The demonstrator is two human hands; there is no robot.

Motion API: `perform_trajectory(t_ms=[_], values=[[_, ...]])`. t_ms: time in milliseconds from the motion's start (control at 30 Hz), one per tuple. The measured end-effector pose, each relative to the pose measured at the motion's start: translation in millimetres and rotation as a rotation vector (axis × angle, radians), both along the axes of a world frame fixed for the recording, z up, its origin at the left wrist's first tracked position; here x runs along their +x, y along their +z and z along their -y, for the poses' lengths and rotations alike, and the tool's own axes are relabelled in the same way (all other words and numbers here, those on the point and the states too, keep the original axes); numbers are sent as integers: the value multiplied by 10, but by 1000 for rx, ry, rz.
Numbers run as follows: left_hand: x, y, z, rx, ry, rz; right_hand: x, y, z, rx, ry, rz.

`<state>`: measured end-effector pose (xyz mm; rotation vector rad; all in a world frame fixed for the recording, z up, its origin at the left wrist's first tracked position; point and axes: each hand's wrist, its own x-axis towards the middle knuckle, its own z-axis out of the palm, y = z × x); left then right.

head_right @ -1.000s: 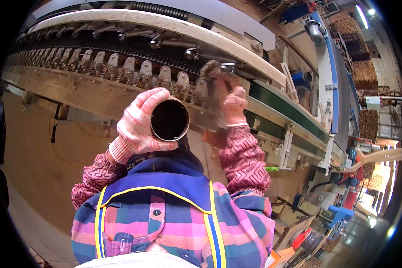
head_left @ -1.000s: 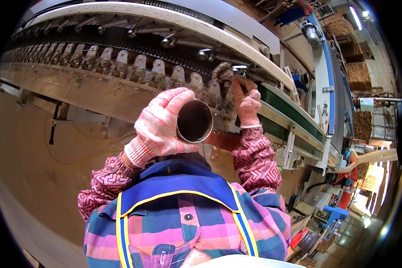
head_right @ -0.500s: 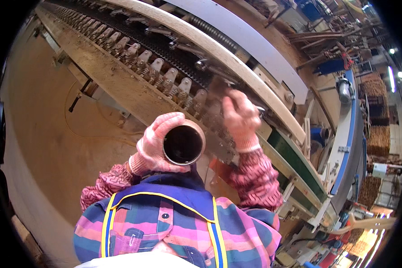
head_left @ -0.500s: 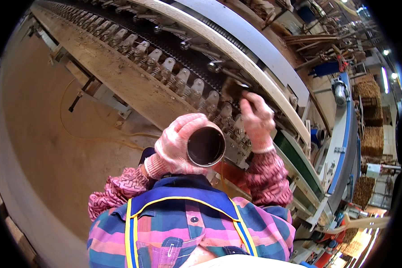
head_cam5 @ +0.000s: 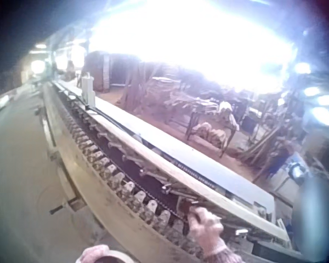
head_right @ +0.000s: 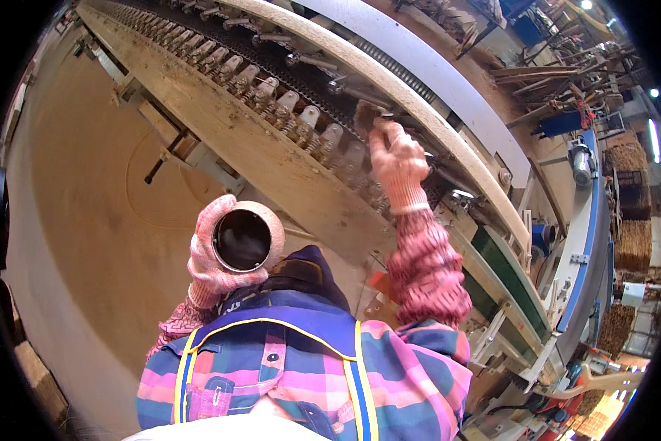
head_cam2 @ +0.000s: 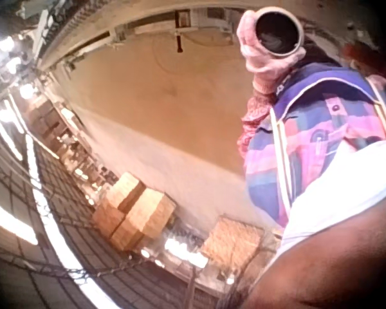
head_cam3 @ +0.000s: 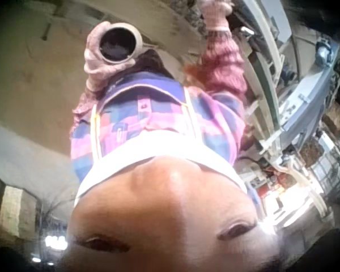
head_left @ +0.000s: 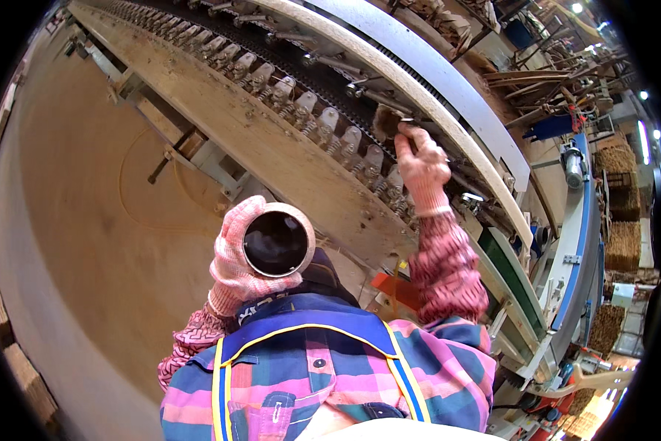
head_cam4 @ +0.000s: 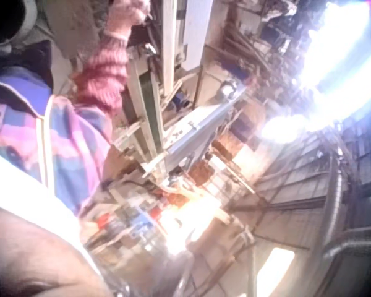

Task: The person lubricates a long chain and sprocket assembly on a large industrial machine. They hold a small container in one hand and use a brush in the other to apply a dark liquid to the chain links and sprocket teeth. The person repeatedly dips the brush into the container to reload the lubricant while moving along the length of the chain.

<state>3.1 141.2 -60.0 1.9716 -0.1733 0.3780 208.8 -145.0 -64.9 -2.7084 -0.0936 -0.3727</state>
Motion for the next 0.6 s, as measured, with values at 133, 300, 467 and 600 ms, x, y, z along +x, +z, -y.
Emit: perform_trajectory(t_ms=[133, 300, 467, 600], values=[[21, -211, -606, -140, -37, 40, 144, -214, -217, -24, -9, 64], [25, -200, -1486, 2, -84, 48, 343, 83, -893, 428, -42, 2], [21, -267, -2155, 56, -41, 77, 976, -781, -1032, 19, -177, 38], [-162, -361, -2537, -20, 62, -28, 604, 135, -1357, 438, -206, -105]])
